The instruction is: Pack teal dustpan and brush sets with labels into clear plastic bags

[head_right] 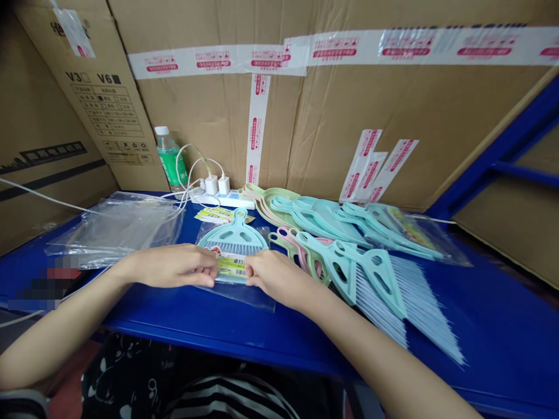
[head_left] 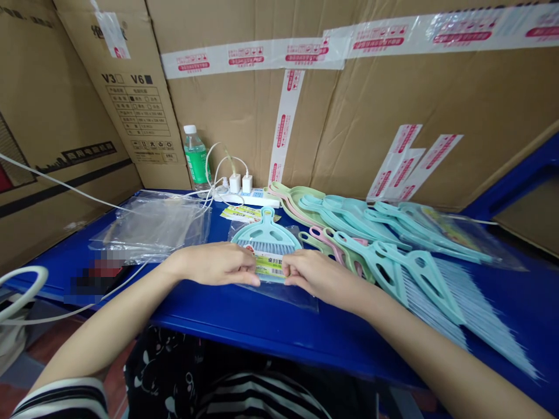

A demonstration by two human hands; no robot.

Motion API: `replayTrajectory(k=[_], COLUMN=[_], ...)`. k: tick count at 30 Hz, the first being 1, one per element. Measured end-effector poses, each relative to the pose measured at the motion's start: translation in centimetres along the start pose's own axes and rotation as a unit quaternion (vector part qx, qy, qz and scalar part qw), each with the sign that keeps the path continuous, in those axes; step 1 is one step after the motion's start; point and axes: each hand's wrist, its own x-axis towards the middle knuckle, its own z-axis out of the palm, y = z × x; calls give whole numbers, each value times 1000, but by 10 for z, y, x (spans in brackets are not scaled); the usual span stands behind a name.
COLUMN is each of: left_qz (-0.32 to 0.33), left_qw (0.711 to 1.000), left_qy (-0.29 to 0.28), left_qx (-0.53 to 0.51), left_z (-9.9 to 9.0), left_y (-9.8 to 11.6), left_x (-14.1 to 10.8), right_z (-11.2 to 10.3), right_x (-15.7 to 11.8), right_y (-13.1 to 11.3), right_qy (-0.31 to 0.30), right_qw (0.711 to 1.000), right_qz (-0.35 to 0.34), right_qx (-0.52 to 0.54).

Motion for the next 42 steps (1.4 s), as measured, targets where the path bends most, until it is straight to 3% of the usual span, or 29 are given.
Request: replayTrajectory(k=[13,23,42], left_qz=[20,-4,-57], left_qw=[1000,999,997], left_qy=[4,33,25], left_qx=[13,38,52], left_z=[4,4,5], left_y=[-5,-6,-7], left_x=[4,3,6], right_z=[-6,-8,-8], right_x=[-1,-4,-1], right_y=[-4,-8,-3], right_qy=[-10,6,20], right_qw=[999,999,1000], right_qz=[-22,-17,-2], right_qx=[-25,-33,-8])
